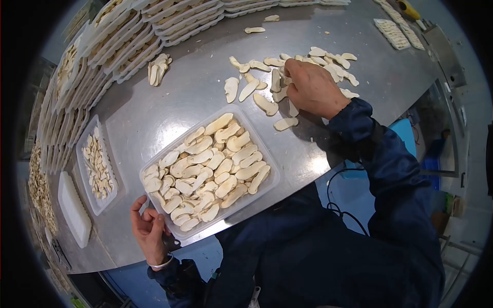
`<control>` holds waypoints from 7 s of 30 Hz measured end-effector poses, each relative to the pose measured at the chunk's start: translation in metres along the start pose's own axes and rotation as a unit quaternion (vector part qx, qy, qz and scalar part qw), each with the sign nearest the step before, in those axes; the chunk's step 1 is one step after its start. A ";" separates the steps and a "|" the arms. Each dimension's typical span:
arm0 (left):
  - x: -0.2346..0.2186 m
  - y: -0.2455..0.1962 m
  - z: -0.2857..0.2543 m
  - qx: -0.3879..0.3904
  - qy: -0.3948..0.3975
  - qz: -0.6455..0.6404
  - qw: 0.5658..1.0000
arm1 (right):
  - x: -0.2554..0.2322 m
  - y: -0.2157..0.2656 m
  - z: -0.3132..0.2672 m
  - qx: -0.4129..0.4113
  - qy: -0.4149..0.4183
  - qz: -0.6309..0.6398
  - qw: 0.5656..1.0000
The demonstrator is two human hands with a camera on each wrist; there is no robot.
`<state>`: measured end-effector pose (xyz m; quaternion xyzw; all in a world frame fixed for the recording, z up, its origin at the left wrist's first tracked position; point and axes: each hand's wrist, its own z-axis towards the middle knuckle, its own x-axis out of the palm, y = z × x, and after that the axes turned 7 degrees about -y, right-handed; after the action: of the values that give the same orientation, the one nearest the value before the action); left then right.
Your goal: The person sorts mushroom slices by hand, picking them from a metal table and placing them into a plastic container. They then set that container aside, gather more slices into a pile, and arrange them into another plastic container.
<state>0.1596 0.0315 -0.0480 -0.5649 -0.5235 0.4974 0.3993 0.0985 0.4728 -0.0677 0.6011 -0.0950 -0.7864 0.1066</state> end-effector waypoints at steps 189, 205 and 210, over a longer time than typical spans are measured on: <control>0.009 0.000 -0.001 -0.037 0.039 -0.067 0.996 | 0.018 0.236 0.000 -0.429 0.017 0.118 0.895; 0.009 0.001 0.000 -0.030 0.029 -0.055 0.998 | 0.034 0.247 -0.004 -0.451 0.012 0.094 0.888; 0.010 0.002 0.000 -0.039 0.025 -0.072 0.996 | 0.018 0.246 -0.001 -0.430 -0.023 0.102 0.897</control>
<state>0.1598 0.0415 -0.0513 -0.5531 -0.5714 0.4324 0.4250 0.1081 0.2321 -0.0164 0.4653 0.1886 -0.7492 0.4320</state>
